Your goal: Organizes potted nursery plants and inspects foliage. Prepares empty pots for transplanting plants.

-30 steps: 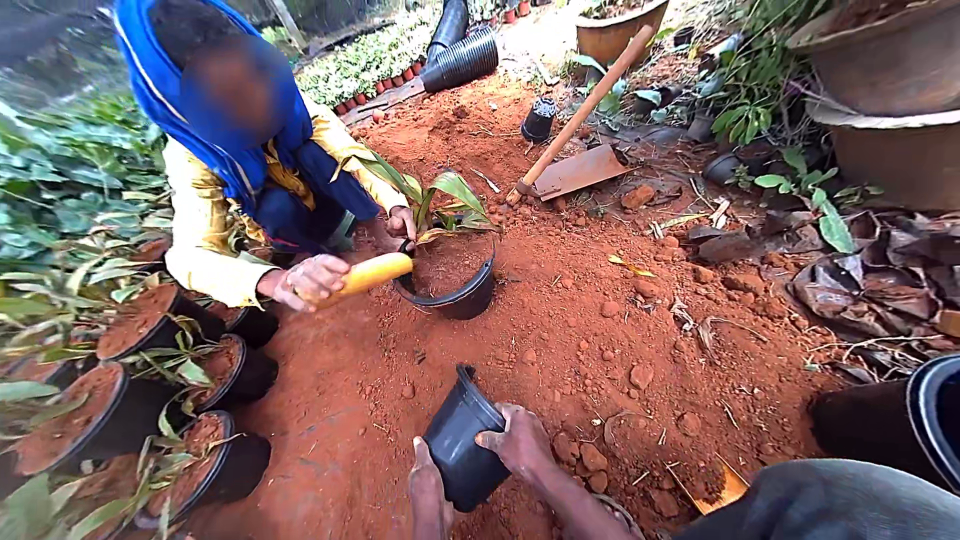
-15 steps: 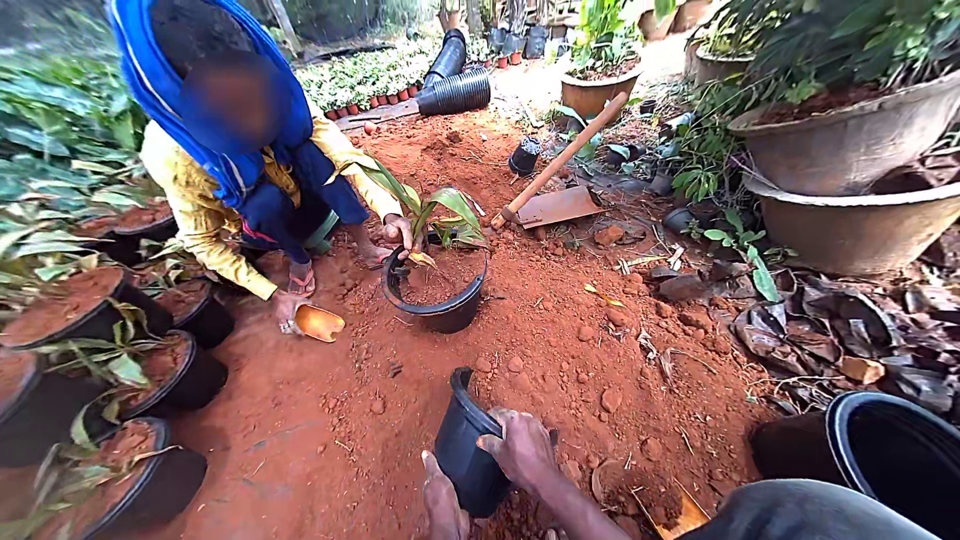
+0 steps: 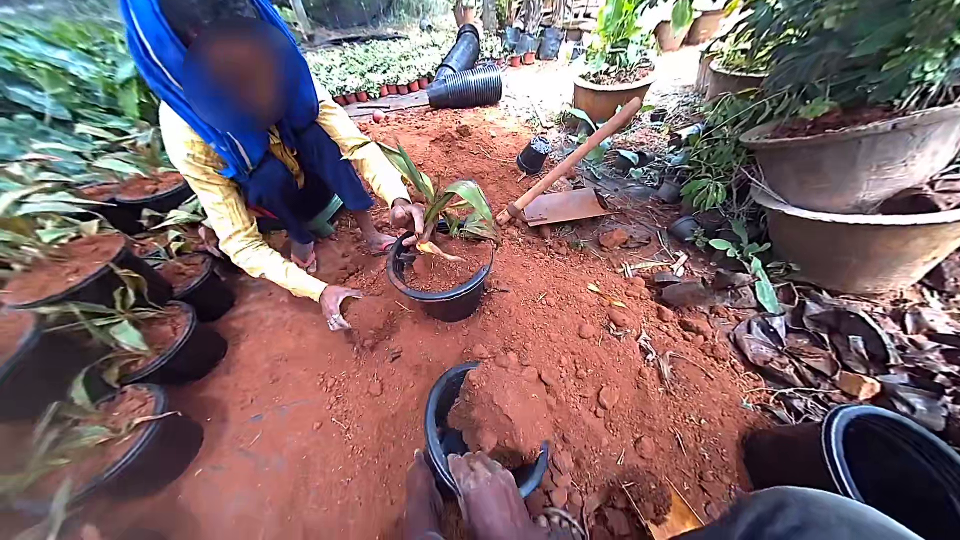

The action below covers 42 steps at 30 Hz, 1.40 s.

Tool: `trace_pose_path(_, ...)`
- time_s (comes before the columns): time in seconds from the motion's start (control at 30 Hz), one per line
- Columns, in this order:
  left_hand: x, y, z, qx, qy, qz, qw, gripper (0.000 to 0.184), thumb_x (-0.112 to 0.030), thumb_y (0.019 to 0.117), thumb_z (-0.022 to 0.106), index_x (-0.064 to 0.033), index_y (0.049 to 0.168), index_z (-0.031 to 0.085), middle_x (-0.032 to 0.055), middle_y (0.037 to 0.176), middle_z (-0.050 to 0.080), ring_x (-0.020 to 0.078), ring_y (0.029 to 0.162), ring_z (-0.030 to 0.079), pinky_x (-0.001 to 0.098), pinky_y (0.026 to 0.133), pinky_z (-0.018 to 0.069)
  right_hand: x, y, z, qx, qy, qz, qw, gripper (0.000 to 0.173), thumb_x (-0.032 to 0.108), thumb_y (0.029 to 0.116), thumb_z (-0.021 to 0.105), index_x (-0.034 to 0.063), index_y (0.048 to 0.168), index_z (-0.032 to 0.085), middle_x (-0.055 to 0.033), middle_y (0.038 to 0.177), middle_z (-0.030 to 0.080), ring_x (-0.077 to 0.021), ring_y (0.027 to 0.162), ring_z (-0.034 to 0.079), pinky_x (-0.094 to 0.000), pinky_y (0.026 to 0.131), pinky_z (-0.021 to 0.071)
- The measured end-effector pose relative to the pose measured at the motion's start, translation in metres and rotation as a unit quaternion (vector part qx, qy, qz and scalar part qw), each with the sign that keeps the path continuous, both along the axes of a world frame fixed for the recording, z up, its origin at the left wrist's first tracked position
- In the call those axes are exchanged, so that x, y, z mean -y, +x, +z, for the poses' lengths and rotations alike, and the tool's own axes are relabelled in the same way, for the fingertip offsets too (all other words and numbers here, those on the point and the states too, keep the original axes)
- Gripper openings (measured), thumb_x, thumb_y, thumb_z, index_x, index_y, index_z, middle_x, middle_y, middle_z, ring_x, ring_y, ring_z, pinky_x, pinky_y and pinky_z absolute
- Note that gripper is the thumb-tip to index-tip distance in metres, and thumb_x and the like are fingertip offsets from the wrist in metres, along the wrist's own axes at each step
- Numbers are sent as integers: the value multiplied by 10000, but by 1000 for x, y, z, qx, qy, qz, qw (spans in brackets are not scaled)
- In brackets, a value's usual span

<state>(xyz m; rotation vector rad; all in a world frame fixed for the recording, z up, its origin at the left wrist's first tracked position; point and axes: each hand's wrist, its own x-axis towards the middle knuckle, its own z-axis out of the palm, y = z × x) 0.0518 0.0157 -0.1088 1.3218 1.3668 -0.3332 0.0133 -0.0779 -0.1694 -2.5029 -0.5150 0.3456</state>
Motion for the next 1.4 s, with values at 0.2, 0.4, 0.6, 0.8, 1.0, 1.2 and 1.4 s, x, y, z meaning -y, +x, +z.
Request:
trace_pose_path(0.2, -74, -59, -122, 260, -66, 170, 948, 531, -383, 1129, 294, 17, 1432, 469, 253, 1340, 592, 334, 1168, 622, 526, 939, 537, -27, -28, -26, -128, -93, 220, 963, 465, 5, 1014, 472, 90, 1469, 512, -249, 1346, 616, -447, 1300, 555, -613, 1017, 461)
trace_pose_path(0.4, -104, -53, -116, 202, 23, 105, 974, 663, -524, 1104, 303, 33, 1305, 601, 250, 1244, 648, 351, 1139, 634, 559, 955, 512, -32, -36, -24, -163, -182, 286, 926, 420, 28, 967, 564, 39, 1386, 551, -246, 1354, 605, -436, 1298, 550, -608, 1048, 436)
trace_pose_path(0.6, -87, -42, -102, 201, 183, -91, 958, 368, -340, 1053, 586, -1, 1124, 710, 207, 1130, 690, 324, 1100, 637, 550, 994, 473, -19, -49, -24, -194, -206, 291, 914, 517, 112, 1025, 528, 89, 1531, 423, -263, 1435, 550, -459, 1353, 505, -647, 1080, 396)
trace_pose_path(0.8, -73, -47, -83, 75, 212, -279, 934, 521, -532, 1035, 531, -41, 1026, 703, 185, 1053, 691, 338, 1061, 643, 566, 949, 477, 1, -70, -50, -212, -222, 322, 895, 674, 163, 1021, 585, 159, 1628, 292, -249, 1519, 479, -462, 1409, 438, -667, 1097, 359)
trace_pose_path(1.0, -72, -36, -82, 58, 221, -273, 934, 469, -461, 1079, 472, -63, 1123, 715, 174, 1161, 697, 326, 1154, 634, 555, 1001, 461, -5, -55, -40, -221, -232, 325, 890, 602, 156, 1026, 574, 163, 1593, 370, -240, 1478, 525, -444, 1385, 476, -647, 1090, 381)
trace_pose_path(1.2, -72, -27, -81, 19, 228, -295, 928, 515, -486, 1091, 408, -72, 1178, 701, 170, 1239, 682, 323, 1226, 614, 552, 1033, 453, -7, -51, -32, -216, -241, 329, 887, 550, 79, 989, 590, 130, 1521, 459, -234, 1397, 587, -430, 1348, 515, -641, 1071, 399)
trace_pose_path(1.4, -76, -34, -79, -37, 216, -278, 935, 575, -473, 1102, 376, -2, 1226, 682, 216, 1356, 625, 340, 1325, 559, 525, 1098, 428, 1, -46, -6, -229, -285, 332, 870, 352, 105, 997, 577, 76, 1345, 618, -228, 1316, 639, -413, 1276, 572, -621, 1064, 404)
